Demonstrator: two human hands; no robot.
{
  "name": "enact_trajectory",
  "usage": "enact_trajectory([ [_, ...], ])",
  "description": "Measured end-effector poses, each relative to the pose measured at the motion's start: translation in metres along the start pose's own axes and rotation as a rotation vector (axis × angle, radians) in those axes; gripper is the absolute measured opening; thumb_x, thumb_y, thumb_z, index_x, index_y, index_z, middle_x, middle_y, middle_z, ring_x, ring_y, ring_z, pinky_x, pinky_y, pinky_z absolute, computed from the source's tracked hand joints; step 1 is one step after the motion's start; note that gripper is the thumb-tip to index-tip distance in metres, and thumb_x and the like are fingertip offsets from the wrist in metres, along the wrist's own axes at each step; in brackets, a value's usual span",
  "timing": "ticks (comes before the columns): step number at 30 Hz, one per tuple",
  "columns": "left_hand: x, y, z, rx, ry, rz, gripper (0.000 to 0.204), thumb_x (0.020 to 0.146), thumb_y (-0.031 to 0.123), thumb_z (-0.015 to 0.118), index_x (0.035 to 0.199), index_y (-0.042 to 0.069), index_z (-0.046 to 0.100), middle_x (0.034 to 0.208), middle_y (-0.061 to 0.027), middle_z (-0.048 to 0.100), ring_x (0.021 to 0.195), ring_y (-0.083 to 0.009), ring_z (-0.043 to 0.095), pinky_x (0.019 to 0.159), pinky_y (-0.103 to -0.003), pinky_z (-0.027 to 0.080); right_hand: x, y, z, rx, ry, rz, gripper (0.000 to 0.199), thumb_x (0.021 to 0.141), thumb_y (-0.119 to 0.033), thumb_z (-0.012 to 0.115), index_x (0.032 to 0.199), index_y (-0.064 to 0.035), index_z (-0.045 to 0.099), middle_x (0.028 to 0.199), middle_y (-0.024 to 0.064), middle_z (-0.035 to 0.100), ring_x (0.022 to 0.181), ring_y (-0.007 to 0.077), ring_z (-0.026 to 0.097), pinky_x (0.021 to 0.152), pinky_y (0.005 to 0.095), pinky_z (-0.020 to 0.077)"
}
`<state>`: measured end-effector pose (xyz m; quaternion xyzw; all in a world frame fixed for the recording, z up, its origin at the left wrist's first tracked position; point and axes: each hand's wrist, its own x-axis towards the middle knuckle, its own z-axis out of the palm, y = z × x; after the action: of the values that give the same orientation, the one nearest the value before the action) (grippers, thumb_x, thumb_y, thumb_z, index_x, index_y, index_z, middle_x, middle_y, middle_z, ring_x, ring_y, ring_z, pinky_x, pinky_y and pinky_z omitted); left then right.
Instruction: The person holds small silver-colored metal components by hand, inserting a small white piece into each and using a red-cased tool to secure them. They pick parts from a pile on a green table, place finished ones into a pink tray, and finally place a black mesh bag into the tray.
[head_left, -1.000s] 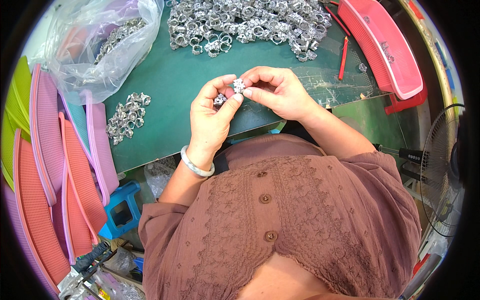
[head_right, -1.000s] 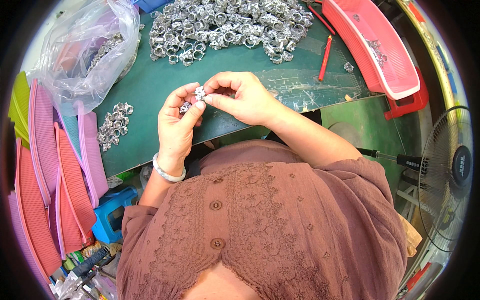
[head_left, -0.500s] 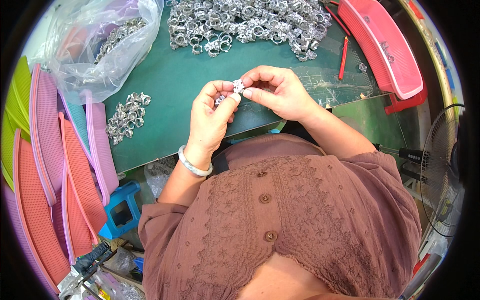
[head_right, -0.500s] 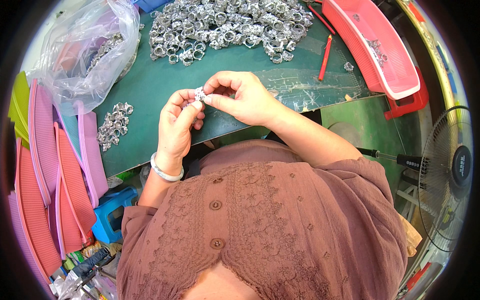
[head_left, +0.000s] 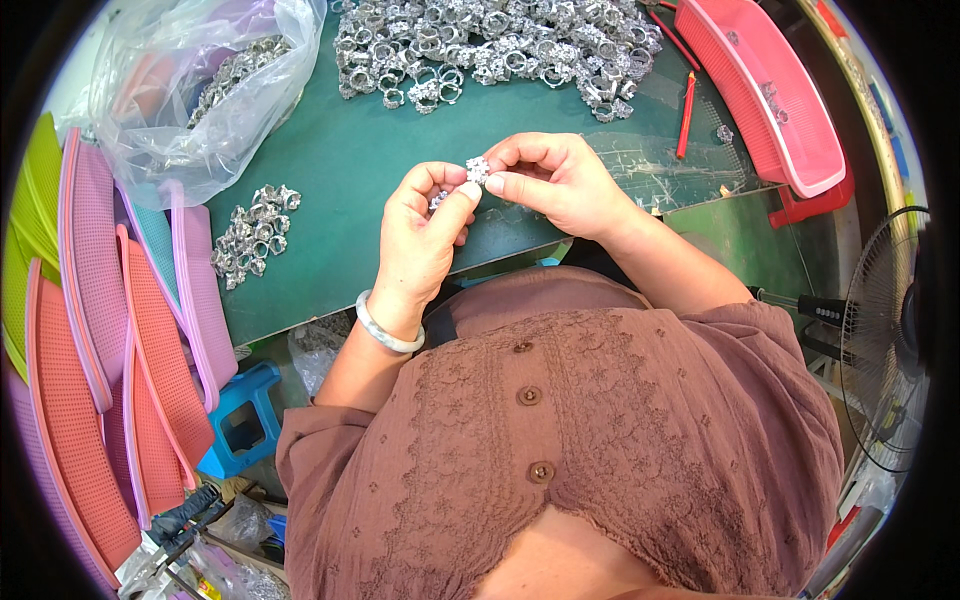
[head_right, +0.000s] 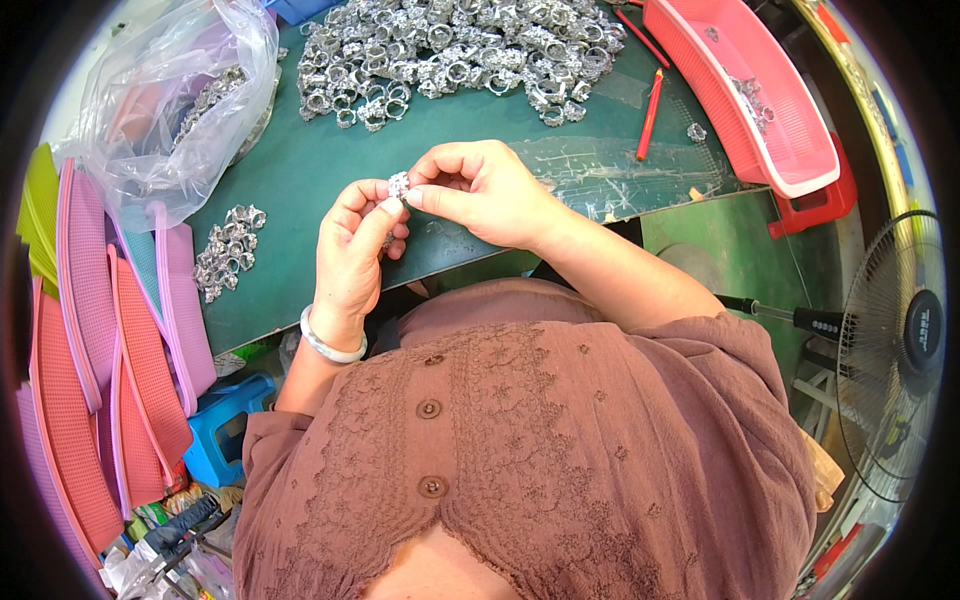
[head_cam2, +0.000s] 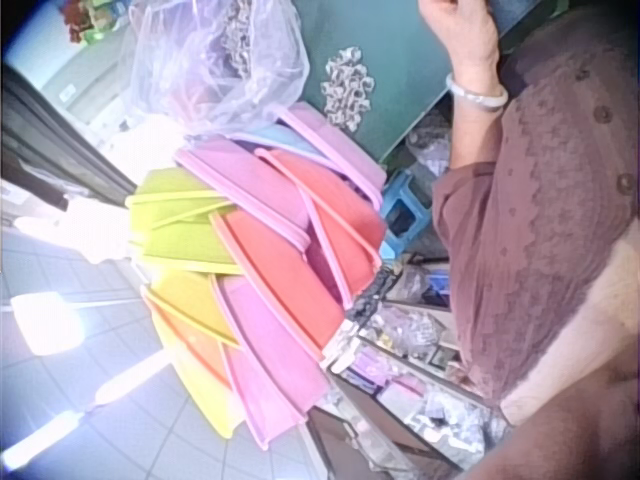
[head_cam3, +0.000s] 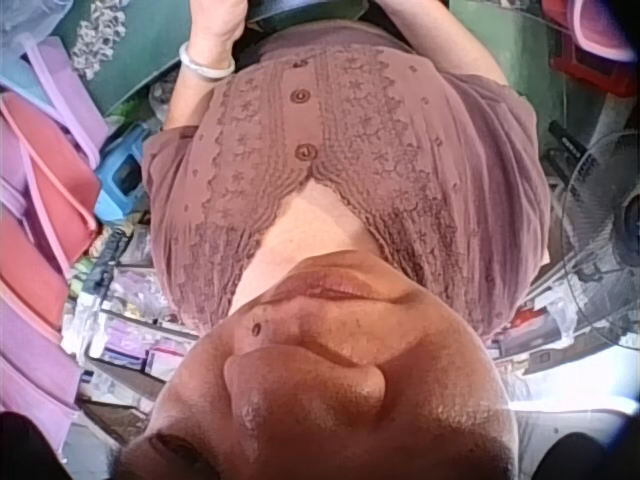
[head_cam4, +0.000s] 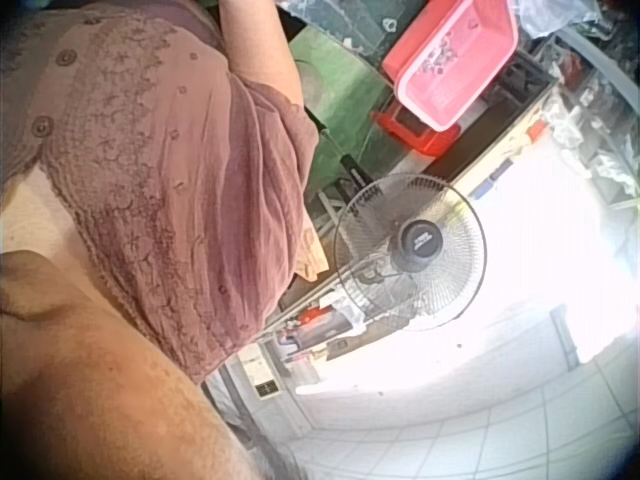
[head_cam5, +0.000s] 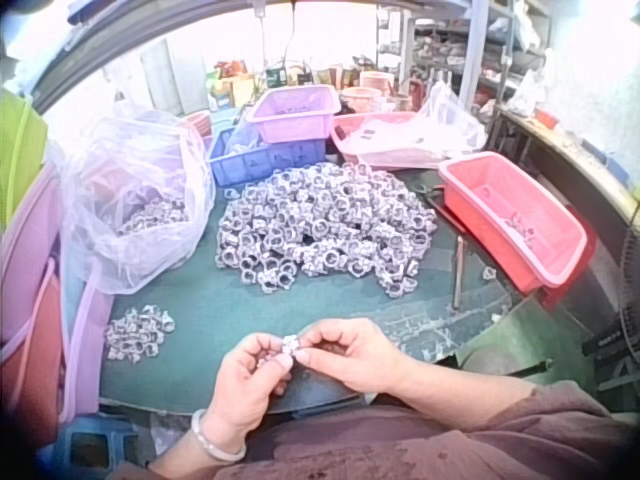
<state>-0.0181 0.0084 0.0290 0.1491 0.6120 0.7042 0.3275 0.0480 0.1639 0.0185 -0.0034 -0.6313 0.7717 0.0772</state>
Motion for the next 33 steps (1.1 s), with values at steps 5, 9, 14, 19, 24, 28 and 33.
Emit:
enact_trajectory([
  [5,0.0004,-0.0003,-0.0005,-0.009,-0.006,0.003,0.009,0.082,0.009,0.056,0.089,0.006,0.052,0.076,0.0004,0.054,0.062,-0.0051,0.048,0.052,-0.017,0.038,0.0008,0.0011,-0.0026,0.044,-0.017,0.025,0.009,0.08,-0.004,0.06,0.088,0.0005,0.06,0.087,0.0032,0.06,0.08,0.0076,0.055,0.073,0.0214,0.0454],
  [9,0.0001,-0.0002,-0.0008,-0.004,-0.009,0.001,0.009,0.082,0.01,0.057,0.088,0.006,0.052,0.075,0.0006,0.054,0.062,-0.0049,0.048,0.051,-0.017,0.038,0.0009,0.0012,-0.0038,0.108,-0.031,0.056,0.009,0.08,-0.003,0.06,0.089,-0.0001,0.06,0.089,0.004,0.061,0.081,0.0088,0.056,0.074,0.0221,0.046],
  [14,0.0004,-0.0008,-0.0014,-0.005,-0.01,0.005,0.01,0.081,0.01,0.057,0.089,0.007,0.051,0.075,0.0007,0.054,0.062,-0.0049,0.048,0.051,-0.017,0.038,0.0008,-0.0004,-0.0036,0.106,-0.033,0.07,0.009,0.08,-0.002,0.059,0.089,-0.0001,0.06,0.09,0.0043,0.06,0.082,0.0091,0.056,0.074,0.0224,0.046],
  [19,0.0006,-0.0026,-0.0046,-0.024,-0.042,-0.046,0.009,0.083,0.014,0.056,0.084,0.005,0.055,0.074,-0.0008,0.055,0.062,-0.0063,0.049,0.051,-0.018,0.038,0.0008,0.0002,-0.0009,0.024,-0.023,-0.023,0.007,0.08,-0.002,0.059,0.086,0.0014,0.059,0.09,0.0055,0.06,0.081,0.009,0.055,0.072,0.022,0.0456],
  [24,0.0008,-0.0017,-0.0019,-0.11,-0.081,-0.046,0.015,0.086,0.017,0.054,0.085,0.003,0.058,0.074,-0.0021,0.057,0.063,-0.0075,0.051,0.051,-0.019,0.039,0.0002,-0.0009,0.0015,-0.239,-0.044,-0.278,0.006,0.076,0.001,0.059,0.082,0.0007,0.058,0.088,0.0081,0.06,0.075,0.0108,0.057,0.069,0.0231,0.0461],
  [28,0.0008,-0.0041,0.0004,-0.105,-0.067,-0.024,0.016,0.084,0.016,0.057,0.092,0.003,0.058,0.077,-0.0002,0.057,0.063,-0.0054,0.05,0.051,-0.017,0.04,-0.0011,-0.0037,-0.001,-0.442,-0.007,-0.302,0.011,0.073,0.005,0.06,0.081,-0.0026,0.059,0.101,0.0105,0.057,0.083,0.0119,0.056,0.07,0.0241,0.045],
  [33,0.0005,-0.0041,0.0019,-0.123,-0.07,0.031,0.022,0.081,0.01,0.061,0.101,0.002,0.055,0.084,0.0001,0.056,0.066,-0.0046,0.05,0.052,-0.015,0.04,-0.002,-0.0012,-0.003,-0.445,0.015,-0.292,0.012,0.073,0.005,0.06,0.082,-0.0025,0.06,0.106,0.0104,0.055,0.081,0.0103,0.054,0.067,0.022,0.0433],
])
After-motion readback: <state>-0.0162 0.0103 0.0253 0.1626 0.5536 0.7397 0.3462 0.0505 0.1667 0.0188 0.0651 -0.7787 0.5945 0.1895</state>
